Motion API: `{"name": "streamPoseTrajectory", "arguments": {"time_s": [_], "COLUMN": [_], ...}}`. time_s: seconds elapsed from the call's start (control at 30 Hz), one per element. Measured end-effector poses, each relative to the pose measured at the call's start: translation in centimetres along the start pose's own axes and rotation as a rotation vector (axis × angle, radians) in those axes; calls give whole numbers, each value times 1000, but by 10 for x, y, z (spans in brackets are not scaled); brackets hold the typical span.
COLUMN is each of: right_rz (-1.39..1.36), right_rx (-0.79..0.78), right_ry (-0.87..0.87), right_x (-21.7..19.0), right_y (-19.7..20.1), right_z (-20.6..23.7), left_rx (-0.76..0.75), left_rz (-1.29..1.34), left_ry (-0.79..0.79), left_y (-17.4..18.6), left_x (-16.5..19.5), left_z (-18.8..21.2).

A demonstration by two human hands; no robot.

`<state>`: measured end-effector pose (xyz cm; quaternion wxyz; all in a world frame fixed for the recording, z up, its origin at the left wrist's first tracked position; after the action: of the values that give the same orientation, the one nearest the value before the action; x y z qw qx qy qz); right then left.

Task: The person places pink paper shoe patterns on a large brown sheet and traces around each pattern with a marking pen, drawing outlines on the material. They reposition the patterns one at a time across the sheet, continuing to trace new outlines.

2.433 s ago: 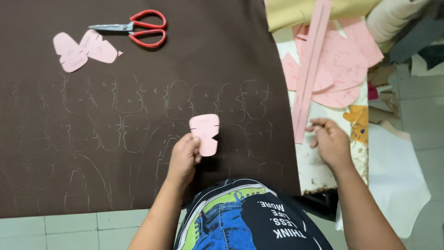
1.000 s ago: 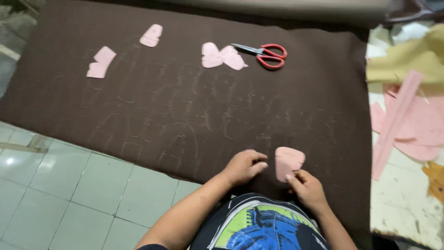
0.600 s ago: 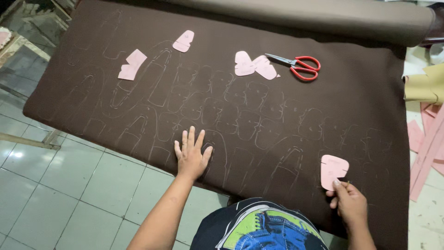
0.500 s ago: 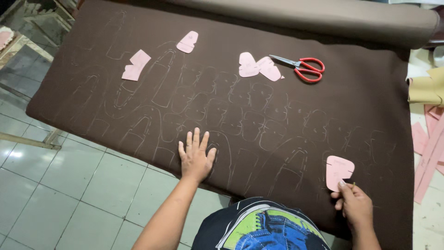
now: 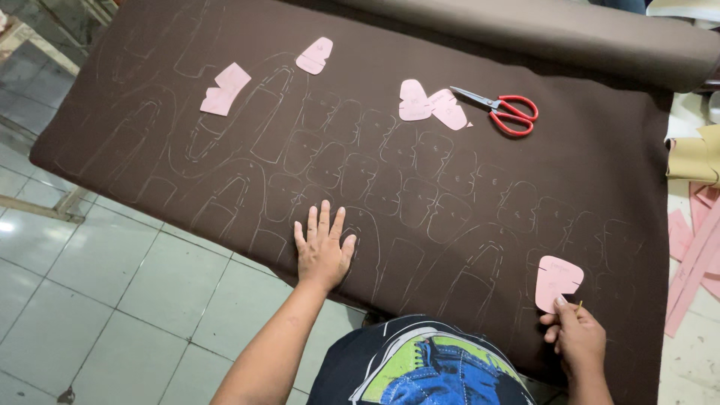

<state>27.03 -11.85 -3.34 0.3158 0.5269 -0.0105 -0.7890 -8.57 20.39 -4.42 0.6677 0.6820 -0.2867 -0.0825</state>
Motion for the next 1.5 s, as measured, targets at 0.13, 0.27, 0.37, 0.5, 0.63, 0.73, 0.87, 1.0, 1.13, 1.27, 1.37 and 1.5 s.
{"name": "streamPoseTrajectory", "arguments": {"time_s": [0.13, 0.27, 0.37, 0.5, 0.63, 0.73, 0.87, 1.0, 1.13, 1.27, 1.37, 1.5], "right_rz": [13, 21, 26, 68, 179, 155, 29, -24, 2, -116, -89, -76], "right_rx": [-21, -26, -36, -22, 95, 57, -82, -288, -381, -281, -181, -111], "right_ry": [27, 43, 44, 51, 63, 114, 90, 127, 287, 212, 203, 191], "right_x": [1, -13, -27, -31, -27, -33, -58, -92, -150, -186, -194, -189], "right_y": [27, 36, 26, 9, -24, -65, -182, -337, -528, -628, -612, -597], "right_z": [-16, -51, -80, -98, -85, -59, 4, 92, 150, 160, 139, 112], "left_rx": [29, 61, 63, 71, 62, 73, 240, 326, 228, 46, 53, 20], "left_rz": [-24, -40, -34, -26, 84, 273, 285, 130, 31, -34, -57, -41], "left_ry": [-6, -12, -6, -15, -65, -77, -96, -36, -13, -11, -95, -85], "left_y": [-12, -21, -22, -13, 12, 42, 86, 115, 157, 175, 163, 149], "left_x": [27, 46, 48, 32, -7, -62, -182, -325, -481, -565, -553, -541], "left_z": [1, -26, -55, -75, -75, -73, -95, -130, -191, -222, -221, -233]}}
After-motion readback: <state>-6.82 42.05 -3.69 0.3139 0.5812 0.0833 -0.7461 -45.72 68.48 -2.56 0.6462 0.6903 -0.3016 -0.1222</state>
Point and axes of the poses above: each hand's wrist, its own z-axis away from the middle knuckle, its own y-axis out of the back of the hand, x = y × z, the point moved 3 cm from there along -z, towards the middle knuckle
